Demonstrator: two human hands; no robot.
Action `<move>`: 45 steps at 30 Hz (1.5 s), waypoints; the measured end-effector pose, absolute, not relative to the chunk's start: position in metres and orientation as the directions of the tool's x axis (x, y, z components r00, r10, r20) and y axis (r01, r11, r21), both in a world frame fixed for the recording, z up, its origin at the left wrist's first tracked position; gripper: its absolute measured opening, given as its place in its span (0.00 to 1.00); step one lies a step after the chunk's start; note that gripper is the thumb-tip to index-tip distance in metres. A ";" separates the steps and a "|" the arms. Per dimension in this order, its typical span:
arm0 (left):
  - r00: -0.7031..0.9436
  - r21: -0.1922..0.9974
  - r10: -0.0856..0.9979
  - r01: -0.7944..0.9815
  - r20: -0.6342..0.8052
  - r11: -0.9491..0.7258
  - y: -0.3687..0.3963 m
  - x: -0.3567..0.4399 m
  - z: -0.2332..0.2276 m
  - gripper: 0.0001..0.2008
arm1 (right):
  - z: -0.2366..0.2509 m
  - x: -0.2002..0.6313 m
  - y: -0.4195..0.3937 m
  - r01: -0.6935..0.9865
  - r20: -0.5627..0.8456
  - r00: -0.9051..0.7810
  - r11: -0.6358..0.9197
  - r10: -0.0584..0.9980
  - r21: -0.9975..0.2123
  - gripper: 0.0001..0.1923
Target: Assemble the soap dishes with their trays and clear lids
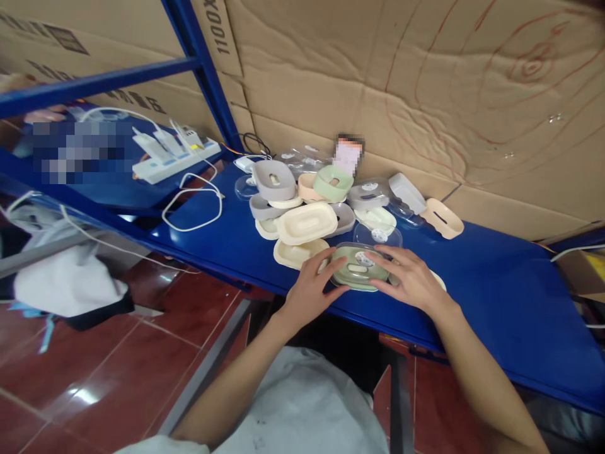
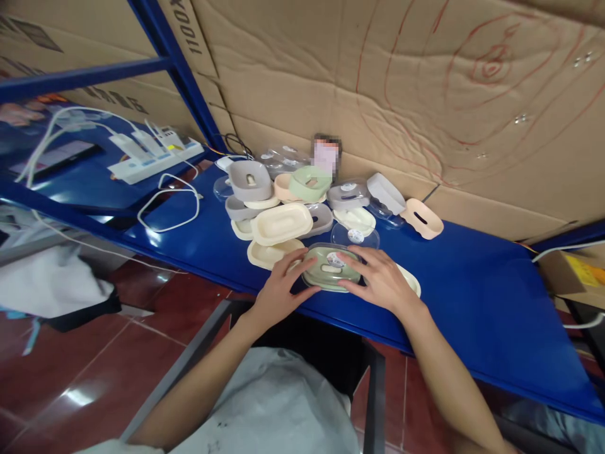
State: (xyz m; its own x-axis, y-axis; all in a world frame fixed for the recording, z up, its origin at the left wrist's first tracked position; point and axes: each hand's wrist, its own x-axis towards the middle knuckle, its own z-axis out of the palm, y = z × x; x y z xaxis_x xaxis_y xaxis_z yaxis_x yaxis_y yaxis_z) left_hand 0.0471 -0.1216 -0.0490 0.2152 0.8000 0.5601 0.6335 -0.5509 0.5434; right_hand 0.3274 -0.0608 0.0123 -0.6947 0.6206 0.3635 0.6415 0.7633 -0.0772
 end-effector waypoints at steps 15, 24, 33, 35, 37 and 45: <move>0.221 0.619 0.803 0.536 0.554 -0.574 -0.121 0.039 -0.046 0.22 | 0.000 0.318 -0.098 0.659 0.330 -0.708 0.752 0.625 -0.012 0.45; 0.256 0.617 0.802 0.528 0.540 -0.584 -0.123 0.036 -0.049 0.25 | -0.021 0.307 -0.124 0.743 0.420 -0.569 0.661 0.707 -0.105 0.52; 0.334 0.563 0.781 0.550 0.528 -0.617 -0.123 0.038 -0.047 0.25 | -0.028 0.304 -0.132 0.763 0.459 -0.520 0.633 0.720 -0.128 0.51; 0.328 0.556 0.780 0.559 0.533 -0.615 -0.124 0.039 -0.046 0.25 | -0.027 0.305 -0.130 0.745 0.475 -0.513 0.646 0.715 -0.168 0.48; 0.325 0.546 0.774 0.563 0.544 -0.620 -0.125 0.040 -0.045 0.26 | -0.026 0.305 -0.129 0.724 0.499 -0.511 0.664 0.700 -0.189 0.47; 0.254 0.608 0.745 0.448 0.617 -0.656 -0.130 0.034 -0.037 0.30 | -0.017 0.348 -0.144 0.871 0.708 -0.290 0.484 0.644 -0.084 0.44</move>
State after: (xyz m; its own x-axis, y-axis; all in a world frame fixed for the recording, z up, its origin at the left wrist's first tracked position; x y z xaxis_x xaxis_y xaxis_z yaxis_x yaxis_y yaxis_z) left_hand 0.0337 -0.1301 -0.0375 0.2540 0.7449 0.6170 0.4480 -0.6560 0.6075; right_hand 0.3477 -0.1439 -0.0169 -0.2897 0.6444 0.7077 0.8711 0.4838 -0.0840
